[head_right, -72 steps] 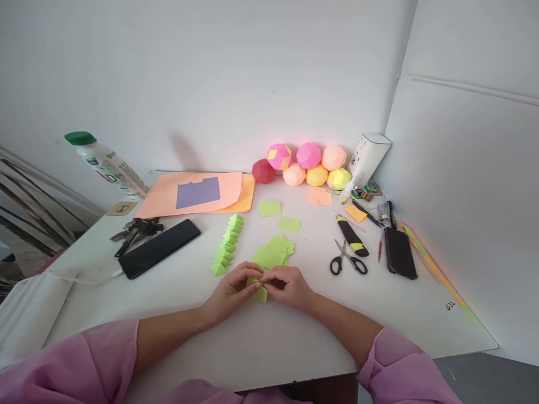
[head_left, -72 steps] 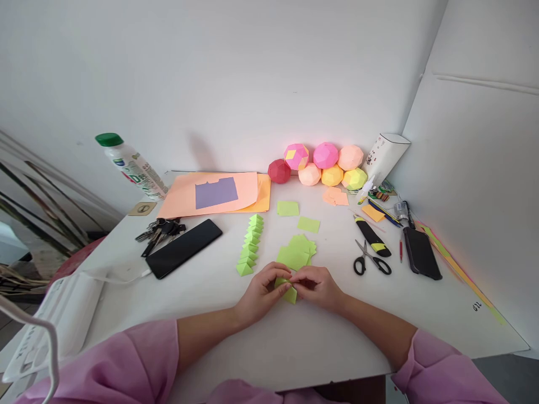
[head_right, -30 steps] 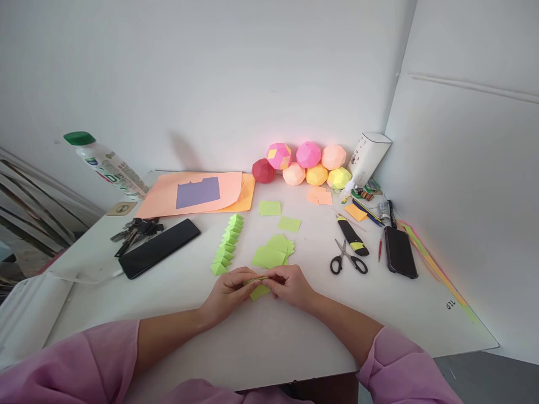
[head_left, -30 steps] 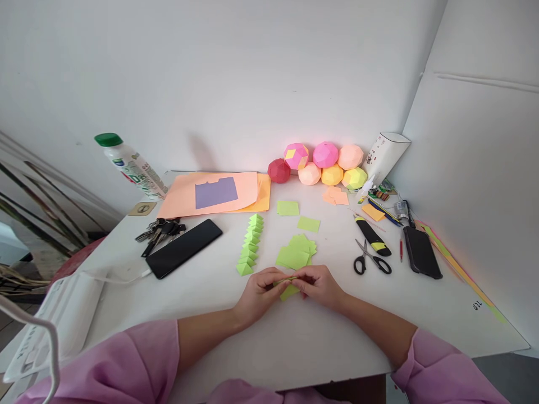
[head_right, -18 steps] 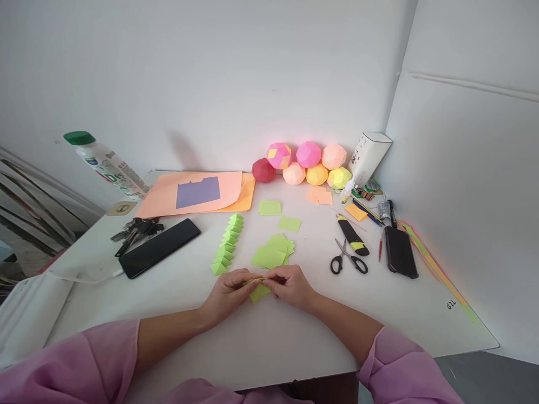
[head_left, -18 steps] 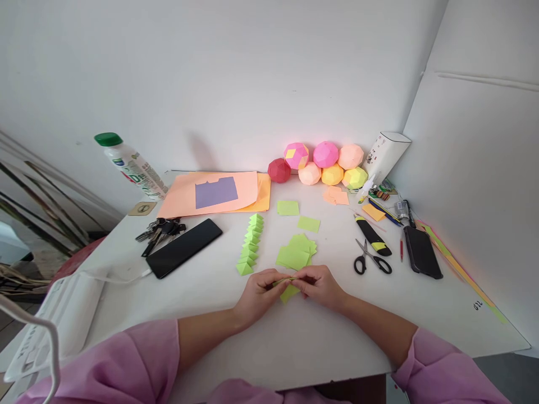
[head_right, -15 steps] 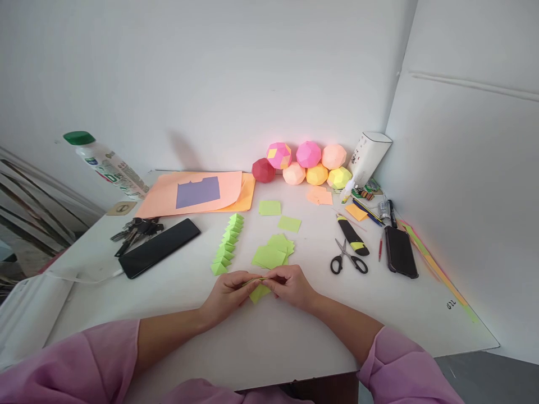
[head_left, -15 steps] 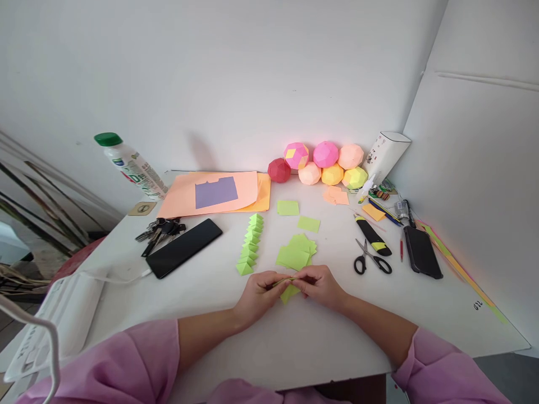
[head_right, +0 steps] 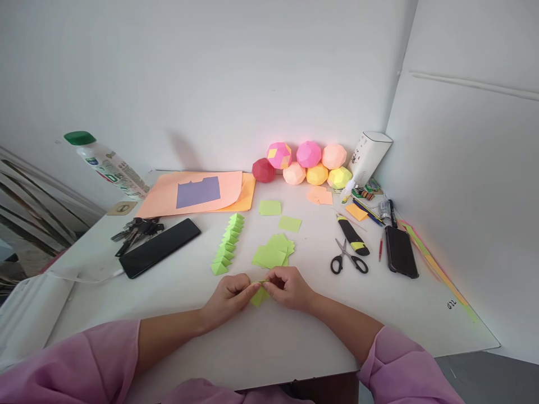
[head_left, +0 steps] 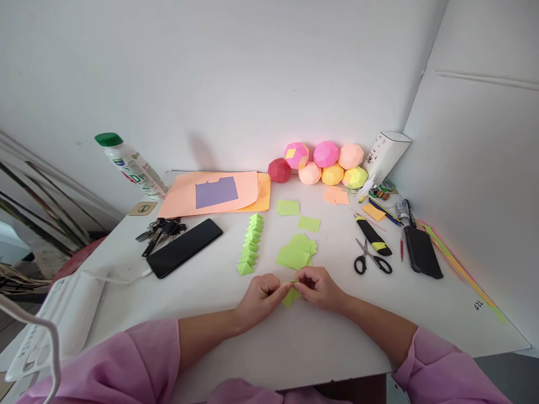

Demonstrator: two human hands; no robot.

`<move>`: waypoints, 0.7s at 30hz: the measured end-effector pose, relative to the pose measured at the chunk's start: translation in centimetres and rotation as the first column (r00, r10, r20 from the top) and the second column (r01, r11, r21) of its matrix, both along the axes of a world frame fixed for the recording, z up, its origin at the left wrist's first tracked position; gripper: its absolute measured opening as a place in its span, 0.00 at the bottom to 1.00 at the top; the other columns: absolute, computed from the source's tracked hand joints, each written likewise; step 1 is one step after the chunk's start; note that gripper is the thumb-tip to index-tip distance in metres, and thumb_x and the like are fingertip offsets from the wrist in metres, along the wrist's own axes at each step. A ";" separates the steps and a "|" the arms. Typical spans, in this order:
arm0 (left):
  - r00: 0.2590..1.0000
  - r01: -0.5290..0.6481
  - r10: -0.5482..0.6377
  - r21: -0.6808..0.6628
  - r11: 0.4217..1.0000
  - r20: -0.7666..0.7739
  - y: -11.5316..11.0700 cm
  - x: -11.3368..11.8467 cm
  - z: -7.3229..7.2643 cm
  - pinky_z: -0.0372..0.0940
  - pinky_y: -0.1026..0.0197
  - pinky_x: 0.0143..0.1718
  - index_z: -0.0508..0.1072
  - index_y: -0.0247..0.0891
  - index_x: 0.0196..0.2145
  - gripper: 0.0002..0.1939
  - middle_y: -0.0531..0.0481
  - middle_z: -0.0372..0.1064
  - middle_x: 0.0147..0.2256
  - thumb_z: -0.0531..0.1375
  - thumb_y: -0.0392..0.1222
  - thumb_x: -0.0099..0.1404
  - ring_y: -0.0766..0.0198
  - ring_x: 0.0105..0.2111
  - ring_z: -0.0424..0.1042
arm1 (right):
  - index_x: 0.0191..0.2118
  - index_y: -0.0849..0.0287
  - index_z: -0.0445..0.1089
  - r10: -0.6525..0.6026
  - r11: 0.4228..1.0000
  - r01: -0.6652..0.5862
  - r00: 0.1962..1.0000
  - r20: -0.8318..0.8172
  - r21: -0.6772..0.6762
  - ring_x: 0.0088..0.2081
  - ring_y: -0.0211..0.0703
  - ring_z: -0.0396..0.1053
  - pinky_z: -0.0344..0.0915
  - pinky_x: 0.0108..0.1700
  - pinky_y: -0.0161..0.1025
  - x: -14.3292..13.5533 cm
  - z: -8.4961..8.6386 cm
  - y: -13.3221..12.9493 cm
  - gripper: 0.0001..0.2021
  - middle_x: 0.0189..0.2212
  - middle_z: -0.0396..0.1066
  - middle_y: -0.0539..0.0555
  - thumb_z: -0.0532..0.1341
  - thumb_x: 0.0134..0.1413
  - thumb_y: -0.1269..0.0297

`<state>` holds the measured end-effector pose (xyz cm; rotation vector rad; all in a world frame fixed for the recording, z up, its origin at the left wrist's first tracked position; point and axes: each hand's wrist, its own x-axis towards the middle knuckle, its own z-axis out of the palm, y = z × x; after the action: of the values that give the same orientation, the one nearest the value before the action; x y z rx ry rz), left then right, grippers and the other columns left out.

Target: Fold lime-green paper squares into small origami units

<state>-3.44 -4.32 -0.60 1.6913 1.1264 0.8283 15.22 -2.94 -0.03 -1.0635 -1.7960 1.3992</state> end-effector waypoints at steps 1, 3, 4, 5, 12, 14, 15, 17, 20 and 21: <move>1.000 0.016 -0.015 0.014 1.000 -0.005 0.0 0.0 0.1 0.53 0.66 0.20 0.57 0.36 0.12 0.25 0.56 0.55 0.13 0.53 0.50 0.63 0.71 0.17 0.55 | 0.27 0.62 0.64 0.008 1.000 -0.008 1.000 -0.004 -0.012 0.18 0.31 0.56 0.53 0.20 0.30 0.0 0.0 0.0 0.11 0.17 0.58 0.46 0.58 0.52 0.59; 1.000 0.020 -0.020 0.028 0.999 0.019 0.0 0.0 0.4 0.56 0.66 0.23 0.62 0.36 0.15 0.22 0.54 0.59 0.17 0.52 0.48 0.64 0.70 0.20 0.58 | 0.28 0.61 0.63 0.016 0.999 -0.017 1.000 -0.015 -0.040 0.18 0.31 0.56 0.54 0.20 0.31 0.1 0.0 0.1 0.10 0.18 0.58 0.46 0.58 0.52 0.59; 0.999 0.012 -0.013 0.032 0.999 0.045 0.0 0.0 0.5 0.57 0.65 0.25 0.65 0.36 0.18 0.19 0.53 0.62 0.20 0.52 0.48 0.64 0.69 0.22 0.60 | 0.28 0.61 0.62 0.017 0.999 -0.018 1.000 -0.018 -0.050 0.18 0.31 0.56 0.54 0.20 0.31 0.1 0.0 0.1 0.11 0.18 0.58 0.46 0.57 0.53 0.59; 0.997 0.001 -0.003 0.033 0.999 0.073 0.1 0.0 0.6 0.58 0.65 0.27 0.68 0.36 0.22 0.16 0.51 0.64 0.23 0.53 0.47 0.63 0.68 0.24 0.62 | 0.28 0.61 0.62 0.017 0.998 -0.018 1.000 -0.017 -0.052 0.18 0.31 0.56 0.54 0.20 0.30 0.1 0.0 0.1 0.11 0.18 0.57 0.46 0.57 0.53 0.58; 0.985 0.003 0.010 -0.075 0.997 0.171 0.6 0.1 0.3 0.57 0.65 0.26 0.69 0.34 0.25 0.14 0.52 0.62 0.24 0.56 0.48 0.61 0.68 0.24 0.60 | 0.28 0.61 0.63 0.038 0.996 -0.042 0.998 0.047 0.077 0.19 0.32 0.53 0.52 0.21 0.31 0.0 -0.1 0.2 0.11 0.17 0.58 0.46 0.56 0.53 0.57; 0.982 0.009 0.007 -0.082 0.997 0.188 0.6 0.2 0.2 0.57 0.66 0.26 0.68 0.34 0.25 0.14 0.53 0.62 0.24 0.56 0.49 0.60 0.69 0.24 0.60 | 0.28 0.61 0.65 0.047 0.990 -0.056 0.996 0.070 0.132 0.20 0.32 0.54 0.53 0.22 0.31 -0.1 0.0 0.3 0.11 0.19 0.60 0.47 0.56 0.54 0.58; 0.982 0.015 0.000 -0.082 0.997 0.187 0.6 0.2 0.2 0.57 0.66 0.26 0.68 0.34 0.25 0.14 0.53 0.62 0.24 0.56 0.48 0.60 0.69 0.24 0.59 | 0.28 0.61 0.65 0.050 0.986 -0.062 0.995 0.081 0.157 0.21 0.33 0.54 0.52 0.22 0.31 -0.1 0.0 0.3 0.11 0.19 0.60 0.47 0.56 0.54 0.58; 0.985 0.029 -0.014 -0.081 0.996 0.172 0.5 0.2 0.1 0.56 0.66 0.25 0.68 0.34 0.24 0.14 0.53 0.61 0.23 0.56 0.48 0.60 0.69 0.24 0.58 | 0.26 0.61 0.65 0.052 0.979 -0.070 0.994 0.097 0.192 0.21 0.33 0.53 0.52 0.22 0.31 -0.1 0.1 0.3 0.11 0.19 0.58 0.47 0.56 0.53 0.59; 0.988 0.043 -0.026 -0.113 0.993 0.152 0.4 0.2 -0.1 0.54 0.67 0.23 0.65 0.35 0.23 0.16 0.55 0.58 0.21 0.56 0.50 0.60 0.71 0.22 0.55 | 0.24 0.60 0.62 0.054 0.979 -0.074 0.993 0.109 0.189 0.20 0.32 0.51 0.51 0.21 0.31 -0.1 0.1 0.2 0.11 0.18 0.56 0.46 0.56 0.52 0.60; 0.988 0.043 -0.023 -0.131 0.990 0.150 0.3 0.2 -0.1 0.53 0.67 0.21 0.64 0.35 0.22 0.16 0.56 0.57 0.20 0.56 0.50 0.60 0.71 0.21 0.54 | 0.23 0.60 0.61 0.055 0.980 -0.075 0.992 0.110 0.185 0.20 0.32 0.51 0.51 0.21 0.30 -0.1 0.2 0.2 0.11 0.18 0.56 0.46 0.56 0.52 0.61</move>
<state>-3.21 -3.98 -0.69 1.5089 1.0262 0.8250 15.17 -2.76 0.13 -1.0023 -2.0114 1.2006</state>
